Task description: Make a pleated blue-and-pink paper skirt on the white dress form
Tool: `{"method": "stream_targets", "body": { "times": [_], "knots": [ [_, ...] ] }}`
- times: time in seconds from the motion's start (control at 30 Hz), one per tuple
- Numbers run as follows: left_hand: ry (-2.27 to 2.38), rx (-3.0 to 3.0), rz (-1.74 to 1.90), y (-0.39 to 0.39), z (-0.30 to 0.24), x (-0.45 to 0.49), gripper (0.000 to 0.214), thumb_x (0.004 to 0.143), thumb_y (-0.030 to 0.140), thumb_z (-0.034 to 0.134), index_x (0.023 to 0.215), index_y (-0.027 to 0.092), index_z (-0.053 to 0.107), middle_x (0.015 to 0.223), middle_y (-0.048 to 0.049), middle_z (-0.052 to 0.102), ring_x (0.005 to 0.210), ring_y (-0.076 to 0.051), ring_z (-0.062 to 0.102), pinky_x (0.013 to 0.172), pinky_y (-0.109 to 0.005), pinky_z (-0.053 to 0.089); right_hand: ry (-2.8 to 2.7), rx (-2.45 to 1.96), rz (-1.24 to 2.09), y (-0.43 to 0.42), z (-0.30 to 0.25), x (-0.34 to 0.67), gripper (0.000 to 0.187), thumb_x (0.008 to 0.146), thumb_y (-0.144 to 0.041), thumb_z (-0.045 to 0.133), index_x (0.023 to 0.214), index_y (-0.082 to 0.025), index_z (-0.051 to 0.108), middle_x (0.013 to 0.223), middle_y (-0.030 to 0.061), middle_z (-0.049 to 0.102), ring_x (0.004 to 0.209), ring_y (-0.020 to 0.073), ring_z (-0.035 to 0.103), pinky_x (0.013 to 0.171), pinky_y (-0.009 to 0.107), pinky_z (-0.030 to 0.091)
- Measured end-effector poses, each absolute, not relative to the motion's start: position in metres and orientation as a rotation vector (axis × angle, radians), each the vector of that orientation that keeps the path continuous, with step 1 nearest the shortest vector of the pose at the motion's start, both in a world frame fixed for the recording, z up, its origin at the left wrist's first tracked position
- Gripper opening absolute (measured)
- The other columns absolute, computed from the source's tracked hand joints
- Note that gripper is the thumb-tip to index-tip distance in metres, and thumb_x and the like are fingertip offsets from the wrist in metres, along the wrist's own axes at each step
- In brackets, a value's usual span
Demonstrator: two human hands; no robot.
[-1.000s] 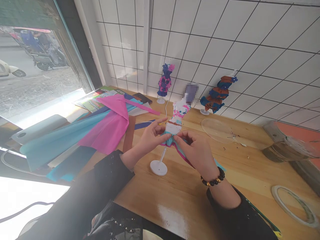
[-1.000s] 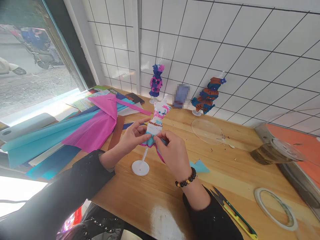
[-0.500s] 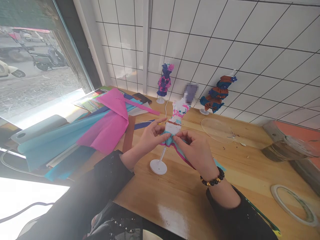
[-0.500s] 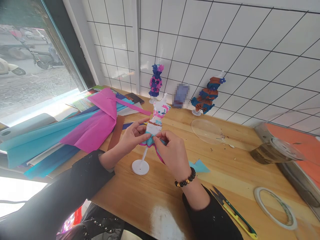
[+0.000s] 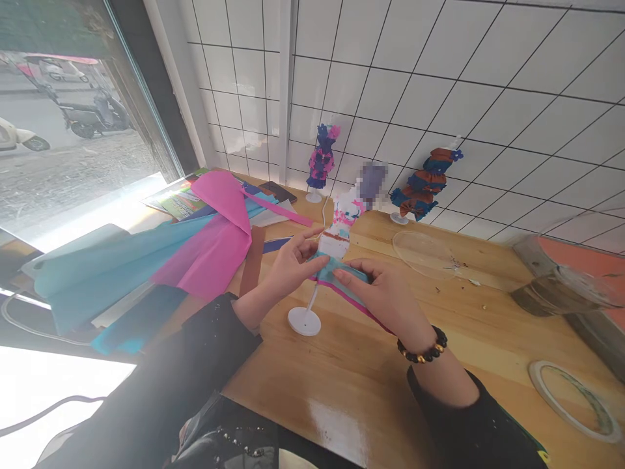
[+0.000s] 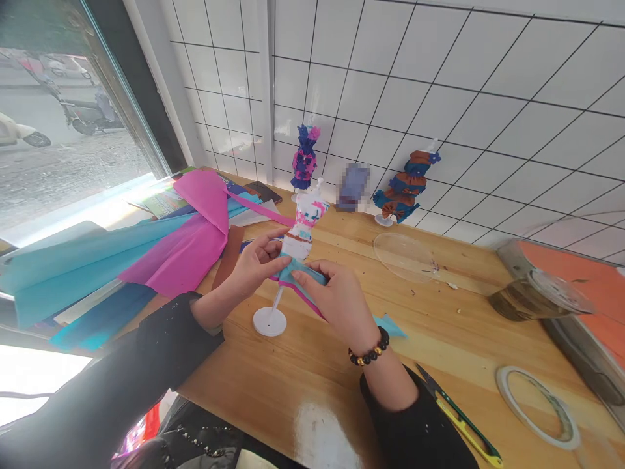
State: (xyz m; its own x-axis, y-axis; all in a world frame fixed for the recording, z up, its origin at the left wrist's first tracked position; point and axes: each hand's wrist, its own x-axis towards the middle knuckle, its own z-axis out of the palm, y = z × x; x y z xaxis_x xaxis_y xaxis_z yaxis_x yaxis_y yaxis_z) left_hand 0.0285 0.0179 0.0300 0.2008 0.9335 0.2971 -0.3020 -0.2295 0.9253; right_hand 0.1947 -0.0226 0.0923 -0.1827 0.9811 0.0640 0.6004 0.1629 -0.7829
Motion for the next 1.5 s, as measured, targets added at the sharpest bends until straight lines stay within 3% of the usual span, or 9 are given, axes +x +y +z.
{"method": "stream_targets", "body": {
  "times": [0.17, 0.4, 0.67, 0.97, 1.2, 1.5],
  "knots": [
    [0.688, 1.321, 1.309, 0.016, 0.032, 0.028, 0.059, 0.073, 0.028, 0.068, 0.127, 0.019, 0.046, 0.100, -0.0090, 0.066, 0.083, -0.016, 0.060, 0.064, -0.024, 0.046, -1.884, -1.466, 0.974, -0.023, 0.094, 0.198, 0.029, 0.077, -0.042, 0.056, 0.077, -0.017, 0.071, 0.054, -0.0031, 0.049, 0.048, 0.0081, 0.032, 0.043, 0.022, 0.025],
    [0.686, 1.317, 1.304, 0.017, 0.028, 0.028, 0.059, 0.073, 0.029, 0.069, 0.126, 0.019, 0.047, 0.101, -0.0094, 0.066, 0.089, -0.019, 0.061, 0.071, -0.027, 0.048, -1.850, -1.426, 0.953, -0.022, 0.088, 0.194, 0.024, 0.079, -0.036, 0.057, 0.080, -0.016, 0.069, 0.071, 0.0005, 0.065, 0.062, 0.0118, 0.050, 0.056, 0.023, 0.039],
    [0.708, 1.314, 1.310, 0.017, 0.029, 0.029, 0.059, 0.072, 0.029, 0.069, 0.125, 0.019, 0.048, 0.100, -0.0091, 0.066, 0.088, -0.019, 0.061, 0.067, -0.026, 0.047, -1.848, -1.383, 0.873, -0.023, 0.083, 0.193, 0.025, 0.082, -0.035, 0.054, 0.080, -0.015, 0.069, 0.070, 0.0012, 0.065, 0.059, 0.0116, 0.050, 0.053, 0.023, 0.037],
    [0.728, 1.297, 1.312, 0.016, 0.030, 0.030, 0.061, 0.071, 0.028, 0.070, 0.126, 0.018, 0.045, 0.095, -0.0081, 0.067, 0.083, -0.017, 0.062, 0.065, -0.025, 0.047, -1.866, -1.242, 0.881, -0.022, 0.080, 0.191, 0.025, 0.083, -0.033, 0.052, 0.090, -0.017, 0.070, 0.080, 0.0026, 0.070, 0.069, 0.0140, 0.058, 0.063, 0.025, 0.045],
    [0.718, 1.318, 1.327, 0.017, 0.029, 0.030, 0.061, 0.071, 0.030, 0.070, 0.126, 0.018, 0.046, 0.095, -0.0086, 0.067, 0.083, -0.017, 0.062, 0.063, -0.024, 0.046, -1.752, -1.325, 0.932, -0.020, 0.080, 0.191, 0.028, 0.080, -0.038, 0.055, 0.088, -0.015, 0.068, 0.078, 0.0048, 0.070, 0.065, 0.0146, 0.059, 0.059, 0.026, 0.045],
    [0.696, 1.310, 1.298, 0.014, 0.032, 0.030, 0.062, 0.071, 0.032, 0.070, 0.126, 0.017, 0.046, 0.102, -0.0102, 0.066, 0.089, -0.019, 0.062, 0.074, -0.029, 0.048, -1.726, -1.407, 0.873, -0.022, 0.083, 0.189, 0.028, 0.078, -0.041, 0.056, 0.078, -0.014, 0.066, 0.069, 0.0044, 0.067, 0.058, 0.0128, 0.054, 0.053, 0.024, 0.041]
  ]
}}
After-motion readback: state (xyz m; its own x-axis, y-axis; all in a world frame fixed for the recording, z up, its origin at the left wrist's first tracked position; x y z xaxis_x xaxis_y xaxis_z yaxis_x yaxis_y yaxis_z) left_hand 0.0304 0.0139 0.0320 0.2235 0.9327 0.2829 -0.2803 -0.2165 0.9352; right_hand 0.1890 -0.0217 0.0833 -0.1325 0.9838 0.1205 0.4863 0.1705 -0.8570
